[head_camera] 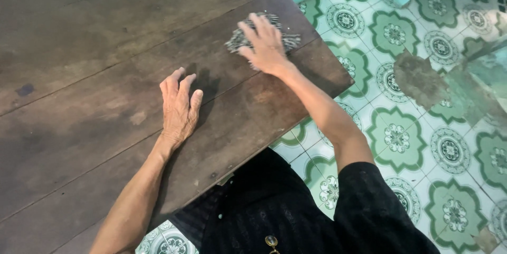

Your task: The person wipes a dark wooden table surface with a patterned cloth using both hands. They repeatedly rub and wipe different areas of the tabletop in a continuous motion throughout the clip.

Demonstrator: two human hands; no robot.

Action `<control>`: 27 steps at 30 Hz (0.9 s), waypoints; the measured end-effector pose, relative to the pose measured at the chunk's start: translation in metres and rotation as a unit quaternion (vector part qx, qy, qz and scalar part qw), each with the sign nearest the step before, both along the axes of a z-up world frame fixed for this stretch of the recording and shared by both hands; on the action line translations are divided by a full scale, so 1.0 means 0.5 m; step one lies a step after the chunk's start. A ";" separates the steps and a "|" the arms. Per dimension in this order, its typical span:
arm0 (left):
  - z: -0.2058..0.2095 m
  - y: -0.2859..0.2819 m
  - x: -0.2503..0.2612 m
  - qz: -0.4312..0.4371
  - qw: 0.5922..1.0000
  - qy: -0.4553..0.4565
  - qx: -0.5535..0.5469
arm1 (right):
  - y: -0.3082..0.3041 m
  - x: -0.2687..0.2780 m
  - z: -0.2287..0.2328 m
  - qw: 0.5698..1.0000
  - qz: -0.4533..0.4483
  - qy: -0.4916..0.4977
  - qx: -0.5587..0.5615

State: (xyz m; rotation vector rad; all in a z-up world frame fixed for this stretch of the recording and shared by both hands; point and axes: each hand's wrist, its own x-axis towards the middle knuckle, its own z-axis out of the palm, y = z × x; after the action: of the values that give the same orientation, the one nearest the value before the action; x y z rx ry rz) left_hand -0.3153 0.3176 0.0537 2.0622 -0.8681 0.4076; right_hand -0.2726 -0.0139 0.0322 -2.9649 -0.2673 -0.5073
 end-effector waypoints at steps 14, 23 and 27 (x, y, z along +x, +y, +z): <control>-0.010 0.001 0.000 -0.024 0.998 -0.034 0.037 | 0.167 -0.227 -0.029 1.000 -0.004 -0.010 -0.006; -0.011 -0.001 -0.004 -0.008 1.000 -0.007 -0.012 | 0.303 -0.124 -0.007 0.971 0.220 -0.075 0.052; -0.009 -0.003 0.005 0.009 1.000 -0.023 -0.012 | 0.303 -0.033 -0.023 0.966 0.243 -0.081 0.044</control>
State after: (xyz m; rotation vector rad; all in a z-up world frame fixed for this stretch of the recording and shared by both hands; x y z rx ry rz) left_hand -0.3130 0.3159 0.0494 2.0463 -0.8689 0.4737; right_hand -0.2893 0.1377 0.0205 -2.6321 -0.9307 -0.6687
